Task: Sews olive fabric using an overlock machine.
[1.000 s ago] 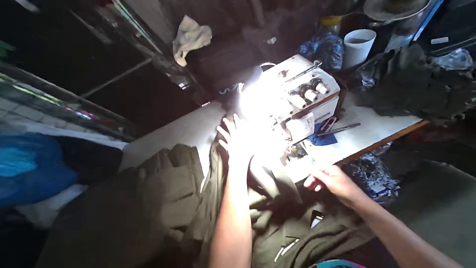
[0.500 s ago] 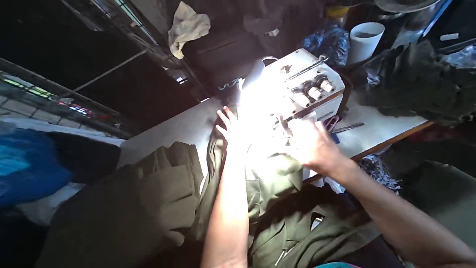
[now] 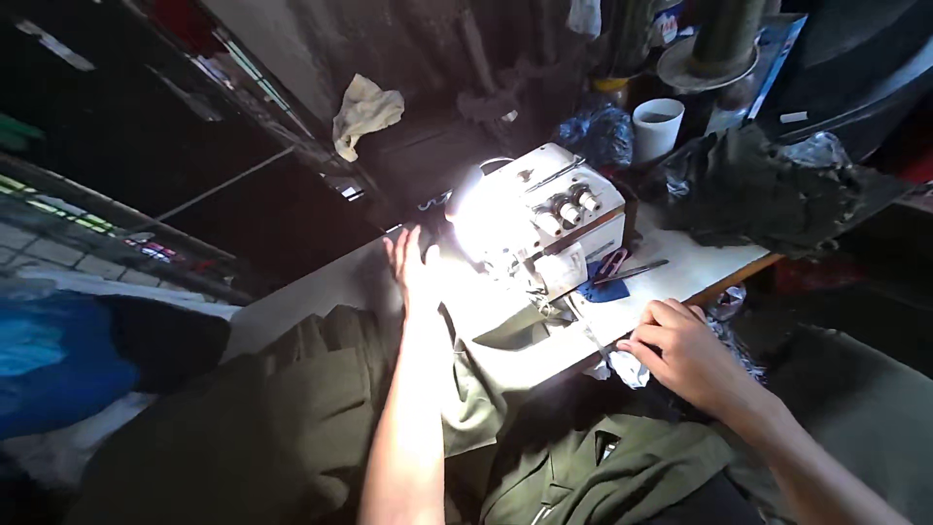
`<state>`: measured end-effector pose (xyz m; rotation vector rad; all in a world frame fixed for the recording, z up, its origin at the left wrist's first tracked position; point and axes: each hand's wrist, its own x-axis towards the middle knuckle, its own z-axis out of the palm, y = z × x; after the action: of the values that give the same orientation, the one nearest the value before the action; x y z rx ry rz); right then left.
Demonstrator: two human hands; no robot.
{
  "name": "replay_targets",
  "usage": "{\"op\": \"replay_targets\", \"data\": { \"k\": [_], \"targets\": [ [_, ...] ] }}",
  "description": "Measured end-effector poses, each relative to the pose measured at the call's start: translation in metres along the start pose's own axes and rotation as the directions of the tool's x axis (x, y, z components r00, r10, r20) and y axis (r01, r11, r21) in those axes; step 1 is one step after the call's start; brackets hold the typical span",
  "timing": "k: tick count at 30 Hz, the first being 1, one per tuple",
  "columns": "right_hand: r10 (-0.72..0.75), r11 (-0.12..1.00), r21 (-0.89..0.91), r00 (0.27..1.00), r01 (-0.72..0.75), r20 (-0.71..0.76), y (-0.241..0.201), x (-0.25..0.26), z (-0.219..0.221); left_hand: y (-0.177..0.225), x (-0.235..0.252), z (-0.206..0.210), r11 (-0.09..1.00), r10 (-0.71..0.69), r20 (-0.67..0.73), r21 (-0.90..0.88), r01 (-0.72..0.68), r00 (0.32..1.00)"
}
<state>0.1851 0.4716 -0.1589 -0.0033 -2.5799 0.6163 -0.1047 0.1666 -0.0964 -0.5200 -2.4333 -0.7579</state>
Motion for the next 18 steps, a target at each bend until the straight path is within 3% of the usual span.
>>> {"op": "replay_targets", "data": {
  "k": [2,4,6,9,12,15,18],
  "targets": [
    [-0.001,1.000,0.031,0.999,0.002,-0.036,0.012,-0.009,-0.006,-0.009,-0.041,-0.023,0.976,-0.042,-0.159,-0.217,0.006,0.986],
    [-0.014,0.995,0.093,0.998,0.019,-0.057,0.012,-0.008,-0.013,-0.021,-0.094,-0.046,0.941,-0.020,0.017,-0.337,0.025,1.000],
    [-0.084,0.971,0.219,0.995,0.096,-0.063,-0.004,0.007,-0.018,-0.027,-0.130,-0.063,0.969,0.071,0.291,-0.247,0.003,0.954],
    [-0.305,0.850,0.440,0.952,0.291,-0.040,-0.051,0.041,0.000,-0.030,-0.139,-0.072,0.989,0.135,0.430,-0.107,-0.098,0.893],
    [-0.495,0.726,0.554,0.869,0.407,0.010,-0.090,0.059,0.038,-0.032,-0.130,-0.081,0.975,0.216,0.434,-0.139,-0.172,0.875],
    [-0.502,0.678,0.607,0.864,0.415,-0.030,-0.107,0.055,0.052,-0.040,-0.117,-0.091,0.896,0.377,0.316,-0.363,-0.256,0.871],
    [-0.434,0.646,0.669,0.898,0.367,-0.073,-0.105,0.051,0.051,-0.043,-0.107,-0.097,0.702,0.389,0.254,-0.705,-0.106,0.886]
  ]
}}
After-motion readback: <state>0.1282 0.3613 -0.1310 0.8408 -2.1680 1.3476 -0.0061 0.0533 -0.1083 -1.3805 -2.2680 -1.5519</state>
